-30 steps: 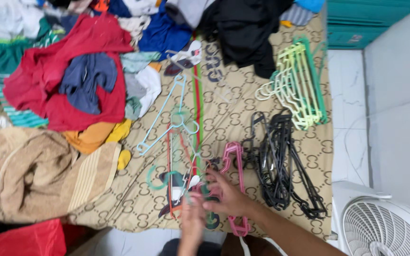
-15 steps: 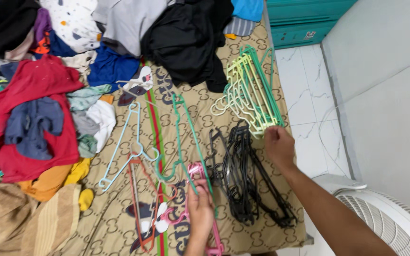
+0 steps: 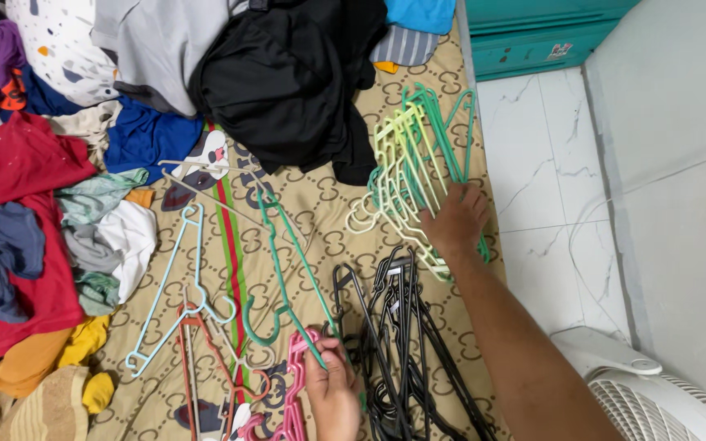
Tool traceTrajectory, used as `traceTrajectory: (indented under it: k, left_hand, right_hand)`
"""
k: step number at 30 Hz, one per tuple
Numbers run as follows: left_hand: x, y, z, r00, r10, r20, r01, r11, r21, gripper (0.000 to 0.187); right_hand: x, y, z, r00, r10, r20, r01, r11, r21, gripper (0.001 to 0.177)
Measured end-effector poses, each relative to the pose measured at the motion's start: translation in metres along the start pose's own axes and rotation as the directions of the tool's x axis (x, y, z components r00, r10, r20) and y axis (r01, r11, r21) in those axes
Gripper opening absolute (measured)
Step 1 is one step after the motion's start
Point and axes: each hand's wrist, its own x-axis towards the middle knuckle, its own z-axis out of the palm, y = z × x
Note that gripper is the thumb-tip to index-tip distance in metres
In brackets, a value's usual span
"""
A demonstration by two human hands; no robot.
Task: The person sorts a pile of mixed clothing items on a bed, folding and stacking them into a neat pile. They then gather a large number of plastic hangers of various colors, separating them by color and stacking them into organized bundles.
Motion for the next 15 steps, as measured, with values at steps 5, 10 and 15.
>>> traceTrajectory:
  k: [5, 10, 15]
  left_hand:
    - [0.010, 0.000, 0.035, 0.995, 0.050, 0.082, -0.054, 0.998, 0.038, 0.021]
    - [0.017, 0.006, 0.057, 0.996, 0.026, 0.086, -0.033, 0.996, 0.081, 0.023]
    - [0.022, 0.008, 0.064, 0.992, 0.043, 0.117, -0.057, 0.991, 0.123, 0.023]
  right_hand:
    - [0.013, 0.026, 0.013, 0.996, 0.091, 0.007, -0.091, 0.988, 0.127, 0.066]
    - [0.028, 0.033, 0.002, 0.957, 0.214, 0.195, -0.239, 0.964, 0.114, 0.087]
    - [0.040, 0.045, 0.005, 0.931, 0.214, 0.295, -0.231, 0.973, 0.022, 0.039]
